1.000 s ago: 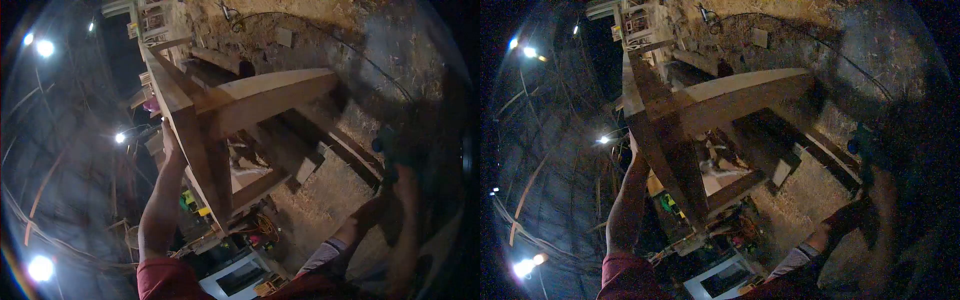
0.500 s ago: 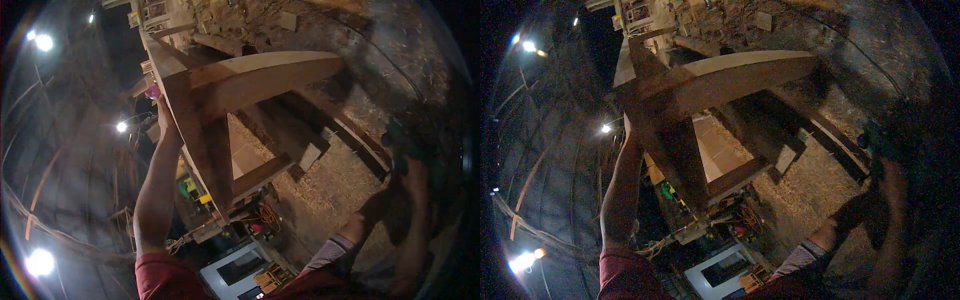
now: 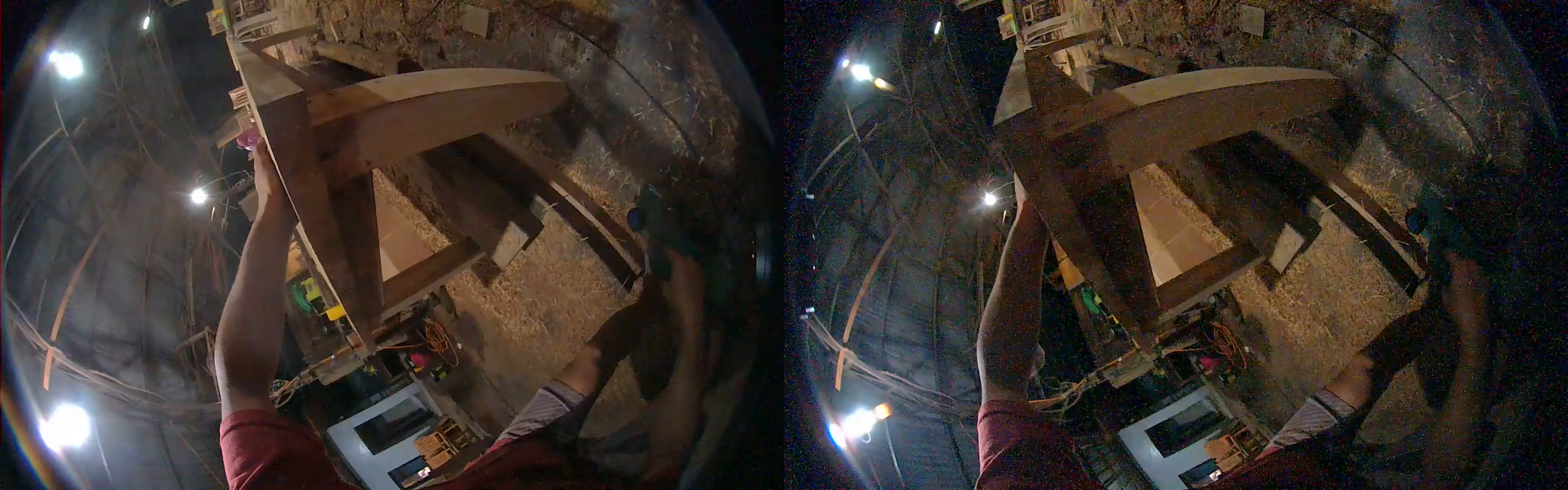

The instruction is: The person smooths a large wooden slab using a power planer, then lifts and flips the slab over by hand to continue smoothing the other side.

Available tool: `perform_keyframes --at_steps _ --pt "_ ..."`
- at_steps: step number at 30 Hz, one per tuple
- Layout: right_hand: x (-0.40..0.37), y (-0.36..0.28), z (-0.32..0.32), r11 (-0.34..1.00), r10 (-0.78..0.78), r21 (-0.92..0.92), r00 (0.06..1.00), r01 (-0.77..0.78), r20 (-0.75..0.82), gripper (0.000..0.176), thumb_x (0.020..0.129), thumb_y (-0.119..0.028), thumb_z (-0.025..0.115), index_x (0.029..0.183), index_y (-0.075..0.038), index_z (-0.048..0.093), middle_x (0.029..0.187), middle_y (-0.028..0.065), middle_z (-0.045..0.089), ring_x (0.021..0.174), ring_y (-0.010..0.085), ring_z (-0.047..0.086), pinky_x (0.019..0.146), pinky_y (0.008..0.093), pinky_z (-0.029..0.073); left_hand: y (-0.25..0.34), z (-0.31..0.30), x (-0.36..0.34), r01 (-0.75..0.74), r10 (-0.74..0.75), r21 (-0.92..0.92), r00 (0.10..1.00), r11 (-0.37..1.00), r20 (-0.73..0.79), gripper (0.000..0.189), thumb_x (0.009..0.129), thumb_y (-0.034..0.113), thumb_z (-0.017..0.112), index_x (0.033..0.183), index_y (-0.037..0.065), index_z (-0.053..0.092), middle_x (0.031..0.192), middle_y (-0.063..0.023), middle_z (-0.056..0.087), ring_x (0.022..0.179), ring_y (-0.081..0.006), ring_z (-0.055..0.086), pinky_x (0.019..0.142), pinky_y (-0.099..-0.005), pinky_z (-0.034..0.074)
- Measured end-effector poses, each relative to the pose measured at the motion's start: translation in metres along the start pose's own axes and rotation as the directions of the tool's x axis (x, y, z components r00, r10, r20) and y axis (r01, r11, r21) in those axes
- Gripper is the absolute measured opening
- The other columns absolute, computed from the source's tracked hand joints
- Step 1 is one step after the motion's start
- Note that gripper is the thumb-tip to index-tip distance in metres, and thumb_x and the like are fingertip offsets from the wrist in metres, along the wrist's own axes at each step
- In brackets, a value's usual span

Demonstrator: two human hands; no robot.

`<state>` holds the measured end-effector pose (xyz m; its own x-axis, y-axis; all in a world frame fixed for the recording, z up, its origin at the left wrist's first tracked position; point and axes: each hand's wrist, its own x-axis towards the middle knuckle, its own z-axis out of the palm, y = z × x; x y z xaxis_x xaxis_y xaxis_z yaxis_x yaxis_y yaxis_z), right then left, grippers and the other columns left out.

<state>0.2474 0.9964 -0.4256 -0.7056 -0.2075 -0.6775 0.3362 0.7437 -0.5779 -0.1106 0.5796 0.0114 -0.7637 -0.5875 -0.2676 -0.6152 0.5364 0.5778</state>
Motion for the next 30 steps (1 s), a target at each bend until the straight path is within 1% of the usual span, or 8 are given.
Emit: perform_keyframes --at_steps 14,17,21,25,27,28,29,30 --pt "0.007 -0.002 -0.003 0.996 -0.078 0.034 0.997 0.078 -0.010 0.065 0.069 -0.012 0.080 0.130 -0.007 0.059 0.116 0.0203 0.063 0.110 0.0374 0.059 0.096 0.0457 0.048 -0.005 -0.001 0.007 0.015 -0.015 -0.037 1.000 0.999 0.003 0.063 0.099 0.056 0.037 0.136 0.007 0.052 0.119 -0.0131 0.063 0.103 -0.0259 0.064 0.087 -0.0388 0.053" --pt "0.023 0.013 0.012 0.999 -0.015 -0.037 0.996 0.018 0.089 0.067 0.068 -0.019 0.083 0.130 -0.009 0.059 0.113 0.0215 0.065 0.106 0.0377 0.062 0.092 0.0467 0.049 0.006 0.016 -0.010 0.038 -0.039 -0.008 0.990 0.999 -0.133 0.066 0.098 0.058 0.038 0.137 0.006 0.051 0.122 -0.0139 0.062 0.106 -0.0277 0.062 0.089 -0.0397 0.052" --pt "0.010 -0.034 -0.034 0.996 -0.048 -0.071 0.992 0.057 0.118 0.065 0.070 -0.024 0.081 0.130 -0.009 0.060 0.105 0.0226 0.068 0.100 0.0396 0.065 0.089 0.0475 0.051 -0.037 -0.007 0.025 -0.223 0.294 0.266 0.918 0.938 -0.266 0.058 0.104 0.049 0.032 0.136 0.004 0.049 0.133 -0.0168 0.054 0.122 -0.0348 0.053 0.104 -0.0439 0.041" --pt "-0.032 -0.060 -0.065 0.984 -0.156 -0.077 0.983 0.163 0.094 0.060 0.071 -0.025 0.080 0.126 -0.009 0.064 0.111 0.0234 0.068 0.104 0.0402 0.065 0.090 0.0470 0.052 -0.023 -0.008 0.010 -0.096 0.318 0.799 0.940 0.593 -0.123 0.050 0.101 0.044 0.033 0.131 0.006 0.046 0.142 -0.0226 0.043 0.131 -0.0450 0.041 0.107 -0.0541 0.035" --pt "-0.061 -0.105 -0.105 0.995 -0.077 -0.055 0.984 0.087 0.162 0.059 0.072 -0.025 0.079 0.126 -0.011 0.064 0.105 0.0221 0.070 0.101 0.0400 0.066 0.088 0.0468 0.053 -0.014 0.002 0.001 0.099 0.164 0.626 0.923 0.773 -0.349 0.067 0.096 0.057 0.033 0.141 0.007 0.041 0.149 -0.0222 0.037 0.137 -0.0463 0.033 0.111 -0.0601 0.025" --pt "-0.080 -0.109 -0.116 0.977 -0.203 -0.041 0.975 0.207 0.086 0.058 0.072 -0.025 0.079 0.126 -0.011 0.064 0.102 0.0223 0.070 0.099 0.0407 0.066 0.086 0.0469 0.053 0.006 0.009 -0.022 0.197 0.052 0.486 0.891 0.851 -0.452 0.078 0.093 0.064 0.034 0.147 0.008 0.038 0.154 -0.0220 0.033 0.141 -0.0471 0.028 0.113 -0.0628 0.019" --pt "-0.099 -0.113 -0.127 0.944 -0.328 -0.033 0.945 0.328 0.013 0.057 0.072 -0.024 0.078 0.125 -0.011 0.064 0.099 0.0225 0.070 0.096 0.0414 0.067 0.084 0.0470 0.054 0.007 0.006 -0.026 0.214 0.045 0.562 0.911 0.799 -0.410 0.072 0.098 0.058 0.035 0.152 0.010 0.031 0.156 -0.0259 0.027 0.142 -0.0449 0.029 0.118 -0.0553 0.020" --pt "-0.116 -0.136 -0.150 0.950 -0.298 -0.082 0.952 0.303 0.065 0.056 0.072 -0.024 0.078 0.125 -0.010 0.064 0.099 0.0230 0.070 0.096 0.0419 0.066 0.083 0.0474 0.054 -0.013 -0.001 -0.031 0.042 0.163 0.551 0.934 0.834 -0.318 0.074 0.097 0.060 0.035 0.153 0.011 0.030 0.159 -0.0227 0.023 0.145 -0.0442 0.023 0.119 -0.0543 0.017"
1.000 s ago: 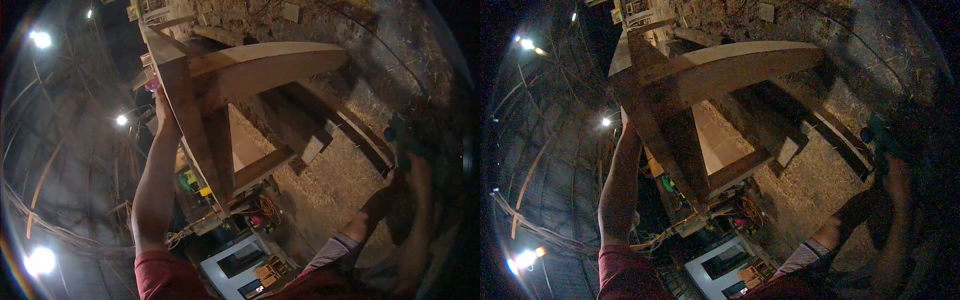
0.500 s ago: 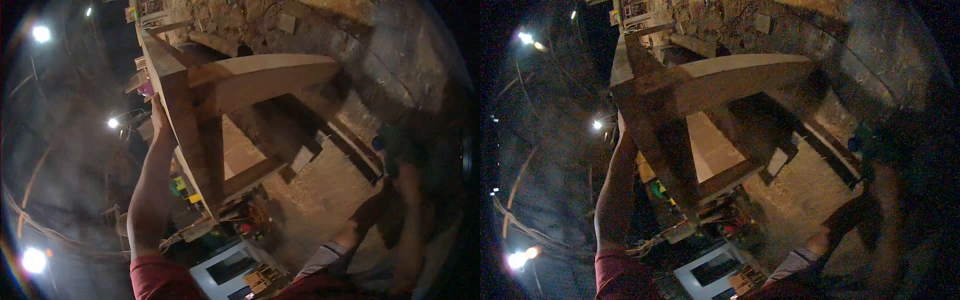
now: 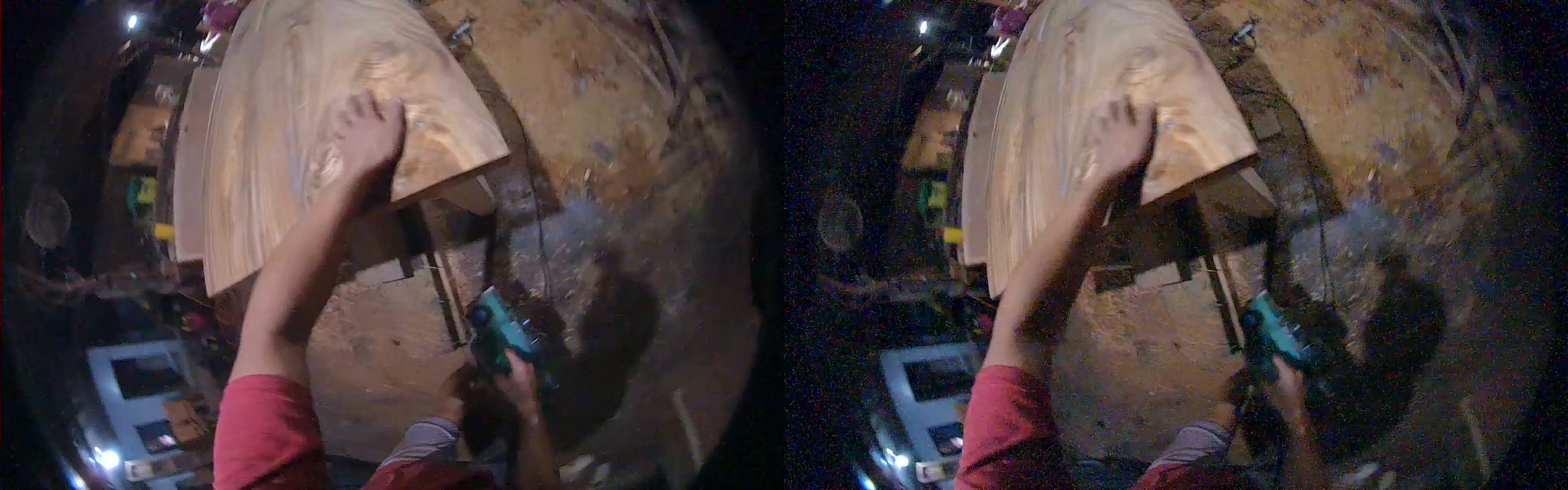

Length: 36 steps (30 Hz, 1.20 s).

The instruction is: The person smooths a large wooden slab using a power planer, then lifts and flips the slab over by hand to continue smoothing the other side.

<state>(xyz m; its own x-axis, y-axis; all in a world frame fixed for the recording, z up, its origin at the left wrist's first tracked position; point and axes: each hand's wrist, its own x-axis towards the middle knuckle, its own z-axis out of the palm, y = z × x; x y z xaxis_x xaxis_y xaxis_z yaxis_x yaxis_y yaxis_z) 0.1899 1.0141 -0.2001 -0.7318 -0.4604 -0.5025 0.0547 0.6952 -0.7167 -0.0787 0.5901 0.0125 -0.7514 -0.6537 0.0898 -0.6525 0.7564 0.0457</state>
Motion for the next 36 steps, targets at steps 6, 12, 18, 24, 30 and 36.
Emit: perform_keyframes --at_steps 6,12,18,24,30,36 --pt "-0.053 -0.127 -0.116 0.960 -0.103 -0.227 0.959 0.165 0.265 0.054 0.069 -0.022 0.079 0.119 -0.006 0.066 0.104 0.0229 0.070 0.097 0.0410 0.067 0.084 0.0459 0.054 -0.198 -0.034 -0.129 0.149 -0.143 -0.067 0.985 0.987 0.094 0.078 0.097 0.063 0.036 0.154 0.011 0.030 0.161 -0.0165 0.025 0.148 -0.0336 0.024 0.118 -0.0513 0.020" --pt "-0.063 -0.252 -0.195 0.915 -0.306 -0.168 0.901 0.368 0.308 0.055 0.068 -0.021 0.081 0.116 -0.001 0.066 0.105 0.0228 0.070 0.099 0.0346 0.069 0.086 0.0401 0.054 -0.391 0.022 -0.392 0.756 -0.714 -0.120 0.649 0.644 0.262 0.080 0.094 0.062 0.045 0.113 -0.014 0.062 0.101 -0.0323 0.067 0.102 -0.0487 0.063 0.095 -0.0512 0.046" --pt "-0.069 -0.339 -0.173 0.835 -0.426 -0.254 0.865 0.489 0.265 0.053 0.070 -0.008 0.078 0.119 0.002 0.064 0.103 0.0201 0.071 0.091 0.0236 0.070 0.084 0.0331 0.053 -0.275 0.087 -0.750 0.789 -0.597 -0.014 0.477 0.614 0.645 0.038 0.084 0.034 0.065 0.092 -0.002 0.070 0.093 -0.0266 0.068 0.086 -0.0431 0.066 0.077 -0.0537 0.051" --pt "-0.088 -0.374 -0.185 0.959 -0.276 0.136 0.926 0.248 0.256 0.040 0.078 -0.001 0.071 0.118 0.001 0.065 0.102 0.0057 0.071 0.091 0.0122 0.063 0.083 0.0304 0.052 -0.217 0.068 -0.831 0.900 -0.451 -0.253 0.402 0.356 0.796 0.056 0.090 0.050 0.060 0.101 -0.004 0.069 0.095 -0.0285 0.067 0.091 -0.0443 0.066 0.078 -0.0518 0.051" --pt "-0.079 -0.398 -0.251 0.975 -0.195 -0.050 0.938 0.218 0.288 0.041 0.076 -0.002 0.076 0.116 0.001 0.066 0.100 0.0048 0.070 0.091 0.0131 0.063 0.085 0.0307 0.051 -0.260 0.109 -0.718 0.918 -0.488 -0.144 0.323 0.369 0.811 0.059 0.093 0.052 0.055 0.105 -0.004 0.069 0.101 -0.0302 0.067 0.097 -0.0442 0.065 0.083 -0.0508 0.050" --pt "0.060 -0.440 -0.339 0.857 -0.434 -0.075 0.792 0.510 0.429 0.042 0.073 -0.005 0.079 0.113 0.003 0.067 0.101 0.0097 0.072 0.092 0.0163 0.065 0.088 0.0324 0.051 -0.141 0.067 -0.407 0.843 -0.504 -0.529 0.500 0.099 0.704 0.063 0.096 0.056 0.051 0.115 -0.002 0.066 0.116 -0.0258 0.066 0.113 -0.0369 0.062 0.096 -0.0449 0.046"
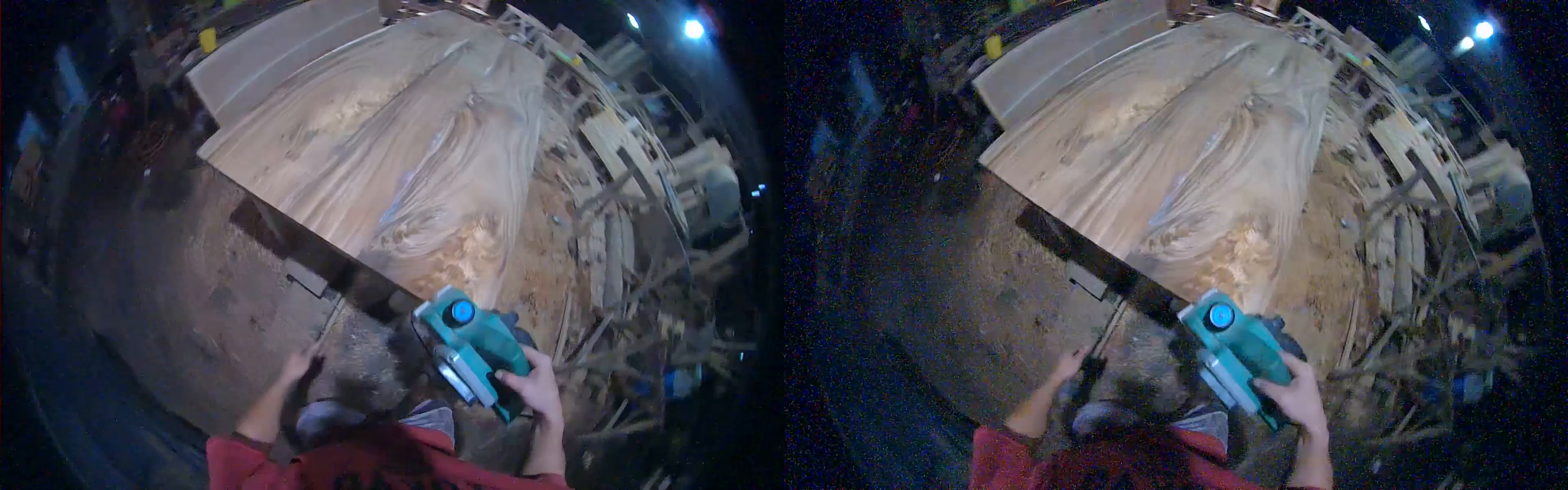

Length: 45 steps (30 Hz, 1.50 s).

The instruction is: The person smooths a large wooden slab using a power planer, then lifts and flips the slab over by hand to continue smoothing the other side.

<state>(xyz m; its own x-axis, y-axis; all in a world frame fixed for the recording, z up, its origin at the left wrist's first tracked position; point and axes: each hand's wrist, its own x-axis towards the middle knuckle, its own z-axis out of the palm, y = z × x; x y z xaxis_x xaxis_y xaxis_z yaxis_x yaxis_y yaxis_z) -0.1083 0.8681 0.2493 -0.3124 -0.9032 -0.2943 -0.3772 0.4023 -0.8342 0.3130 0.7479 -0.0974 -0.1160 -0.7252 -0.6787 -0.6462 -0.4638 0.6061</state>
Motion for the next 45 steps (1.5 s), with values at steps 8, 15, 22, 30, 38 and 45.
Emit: perform_keyframes --at_steps 8,15,22,30,38,45 --pt "0.276 0.030 -0.054 0.954 -0.284 -0.065 0.951 0.293 0.122 0.045 0.078 -0.016 0.076 0.118 0.001 0.064 0.109 0.0119 0.070 0.096 0.0222 0.066 0.089 0.0345 0.051 0.207 0.327 0.011 -0.359 0.358 -0.704 0.920 0.613 -0.157 0.063 0.095 0.027 0.068 0.141 -0.003 0.038 0.119 -0.0126 0.066 0.105 -0.0195 0.064 0.089 -0.0342 0.051" --pt "0.354 0.024 -0.045 0.988 -0.150 0.051 0.987 0.148 0.053 0.045 0.083 -0.021 0.073 0.121 0.001 0.061 0.100 0.0126 0.069 0.086 0.0254 0.065 0.079 0.0384 0.052 0.263 0.288 -0.025 -0.371 0.396 -0.796 0.900 0.478 -0.182 0.051 0.091 0.010 0.071 0.133 -0.002 0.044 0.116 -0.0154 0.066 0.104 -0.0203 0.065 0.089 -0.0336 0.052" --pt "0.234 0.136 -0.026 0.166 -0.942 -0.420 0.270 0.892 0.202 0.062 0.080 -0.022 0.077 0.134 -0.002 0.052 0.127 0.0235 0.055 0.123 0.0412 0.051 0.105 0.0480 0.039 0.255 0.318 -0.017 -0.385 0.422 -0.886 0.870 0.260 -0.255 0.056 0.093 0.006 0.066 0.139 0.001 0.035 0.119 -0.0145 0.063 0.107 -0.0204 0.063 0.094 -0.0346 0.051" --pt "0.244 0.259 -0.004 -0.127 -0.903 -0.312 0.021 0.942 0.429 0.080 0.076 -0.057 0.070 0.133 -0.003 0.058 0.138 0.0203 0.055 0.124 0.0393 0.054 0.103 0.0494 0.040 0.242 0.347 -0.004 -0.501 0.509 -0.865 0.751 0.026 -0.419 0.068 0.093 0.006 0.066 0.148 0.004 0.025 0.130 -0.0178 0.059 0.113 -0.0221 0.062 0.096 -0.0350 0.051" --pt "0.271 0.279 0.018 -0.242 -0.969 -0.096 -0.235 0.966 0.076 0.059 0.067 -0.018 0.075 0.124 -0.006 0.065 0.120 0.0139 0.067 0.114 0.0296 0.062 0.100 0.0374 0.046 0.078 0.492 0.049 -0.494 0.505 -0.554 0.850 0.670 -0.149 0.058 0.093 0.011 0.067 0.145 0.008 0.041 0.127 -0.0131 0.062 0.114 -0.0215 0.062 0.099 -0.0372 0.048" --pt "0.281 0.285 0.033 -0.230 -0.973 0.248 -0.224 0.941 -0.053 0.054 0.070 -0.007 0.083 0.121 -0.001 0.065 0.116 0.0198 0.066 0.107 0.0287 0.067 0.093 0.0419 0.059 0.042 0.557 0.047 -0.501 0.498 0.452 0.856 0.738 0.137 0.065 0.086 0.036 0.069 0.140 0.008 0.046 0.124 -0.0167 0.061 0.116 -0.0393 0.059 0.103 -0.0494 0.042"
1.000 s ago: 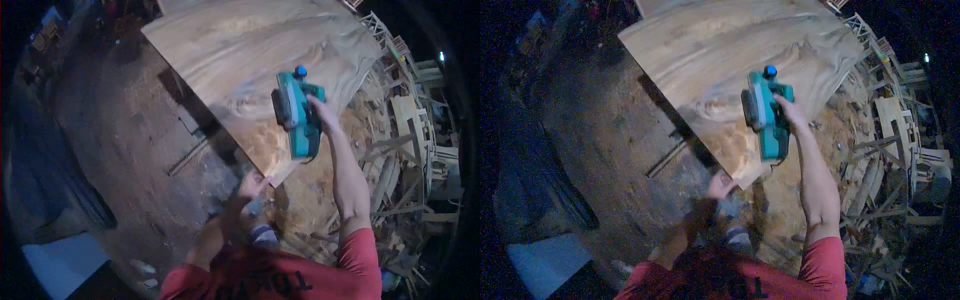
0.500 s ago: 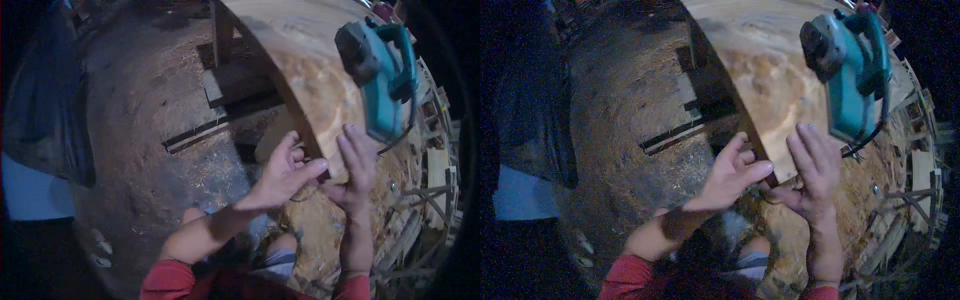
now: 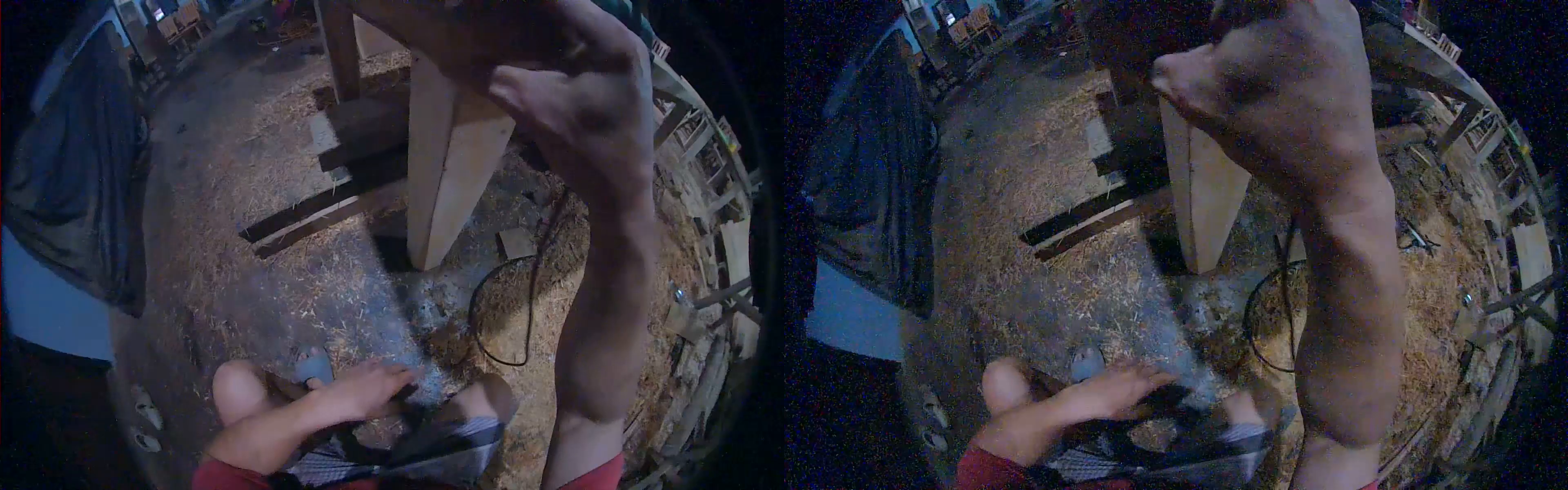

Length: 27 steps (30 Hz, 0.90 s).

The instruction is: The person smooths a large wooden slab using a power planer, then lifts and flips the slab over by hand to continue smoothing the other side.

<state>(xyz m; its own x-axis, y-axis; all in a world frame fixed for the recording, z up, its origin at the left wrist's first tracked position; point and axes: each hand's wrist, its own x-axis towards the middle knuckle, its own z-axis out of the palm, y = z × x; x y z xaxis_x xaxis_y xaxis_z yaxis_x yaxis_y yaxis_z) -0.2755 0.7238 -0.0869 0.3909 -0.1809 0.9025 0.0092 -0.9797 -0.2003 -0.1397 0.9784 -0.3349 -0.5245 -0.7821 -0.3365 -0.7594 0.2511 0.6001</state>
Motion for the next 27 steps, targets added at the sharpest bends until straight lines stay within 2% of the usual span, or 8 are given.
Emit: perform_keyframes --at_steps 3,6,9,12,15,20,24,27 --pt "-0.003 -0.006 0.000 0.984 -0.118 -0.134 0.993 0.114 -0.019 0.054 0.071 -0.005 0.081 0.122 -0.002 0.064 0.115 0.0204 0.066 0.106 0.0292 0.067 0.093 0.0411 0.060 -0.001 0.006 0.000 0.094 -0.109 0.102 0.983 0.990 0.147 0.067 0.091 0.037 0.064 0.148 0.013 0.038 0.142 -0.0172 0.051 0.125 -0.0385 0.053 0.110 -0.0540 0.036" --pt "-0.002 -0.001 -0.006 0.945 -0.180 -0.272 0.983 0.183 0.034 0.054 0.070 -0.003 0.080 0.122 -0.002 0.064 0.116 0.0210 0.066 0.106 0.0301 0.067 0.093 0.0415 0.060 -0.014 0.020 0.001 0.114 -0.141 0.199 0.982 0.973 0.126 0.067 0.092 0.043 0.061 0.147 0.011 0.039 0.146 -0.0169 0.048 0.126 -0.0397 0.052 0.110 -0.0540 0.036" --pt "-0.001 0.007 -0.005 0.944 -0.182 -0.270 0.982 0.187 0.043 0.057 0.068 -0.003 0.080 0.123 -0.002 0.063 0.117 0.0209 0.065 0.108 0.0308 0.066 0.094 0.0416 0.059 -0.008 0.018 -0.004 0.075 -0.069 0.165 0.997 0.984 -0.039 0.064 0.087 0.034 0.069 0.140 0.008 0.045 0.127 -0.0173 0.058 0.121 -0.0369 0.055 0.103 -0.0503 0.040" --pt "-0.002 0.010 -0.004 0.935 -0.240 -0.266 0.971 0.235 0.014 0.063 0.068 -0.005 0.082 0.126 -0.003 0.060 0.117 0.0202 0.065 0.108 0.0312 0.066 0.095 0.0416 0.058 -0.005 0.014 -0.003 0.043 -0.038 0.155 0.999 0.987 -0.036 0.063 0.088 0.034 0.068 0.140 0.008 0.045 0.129 -0.0177 0.057 0.121 -0.0373 0.055 0.103 -0.0503 0.040" --pt "0.000 0.012 0.000 0.926 -0.281 -0.268 0.960 0.266 -0.017 0.066 0.069 -0.007 0.081 0.129 -0.003 0.056 0.117 0.0194 0.064 0.110 0.0324 0.064 0.095 0.0437 0.057 -0.002 0.008 0.001 0.065 -0.086 0.200 0.991 0.978 0.098 0.069 0.093 0.048 0.058 0.148 0.011 0.039 0.149 -0.0162 0.044 0.129 -0.0400 0.050 0.110 -0.0547 0.036" --pt "-0.010 0.010 -0.001 0.787 -0.323 -0.552 0.946 0.275 0.012 0.062 0.067 -0.005 0.078 0.125 -0.004 0.057 0.114 0.0182 0.063 0.112 0.0350 0.060 0.095 0.0469 0.053 -0.002 0.007 0.001 0.072 -0.096 0.202 0.989 0.977 0.114 0.069 0.094 0.049 0.057 0.148 0.011 0.039 0.148 -0.0164 0.045 0.128 -0.0406 0.050 0.110 -0.0549 0.035" --pt "-0.011 0.008 0.000 0.853 -0.287 -0.468 0.957 0.233 -0.048 0.053 0.067 -0.005 0.078 0.117 -0.004 0.061 0.113 0.0180 0.063 0.110 0.0355 0.060 0.093 0.0459 0.053 -0.008 0.015 -0.002 0.053 -0.042 0.208 0.997 0.977 -0.058 0.060 0.090 0.038 0.065 0.139 0.007 0.048 0.127 -0.0176 0.059 0.115 -0.0371 0.060 0.099 -0.0503 0.043" --pt "-0.010 0.008 -0.001 0.898 -0.267 -0.380 0.961 0.220 -0.077 0.049 0.067 -0.004 0.076 0.114 -0.003 0.062 0.113 0.0182 0.063 0.109 0.0358 0.061 0.091 0.0450 0.053 -0.009 0.016 0.002 0.078 -0.066 0.214 0.996 0.974 -0.062 0.060 0.090 0.040 0.065 0.137 0.007 0.049 0.125 -0.0172 0.060 0.112 -0.0368 0.061 0.098 -0.0505 0.044"
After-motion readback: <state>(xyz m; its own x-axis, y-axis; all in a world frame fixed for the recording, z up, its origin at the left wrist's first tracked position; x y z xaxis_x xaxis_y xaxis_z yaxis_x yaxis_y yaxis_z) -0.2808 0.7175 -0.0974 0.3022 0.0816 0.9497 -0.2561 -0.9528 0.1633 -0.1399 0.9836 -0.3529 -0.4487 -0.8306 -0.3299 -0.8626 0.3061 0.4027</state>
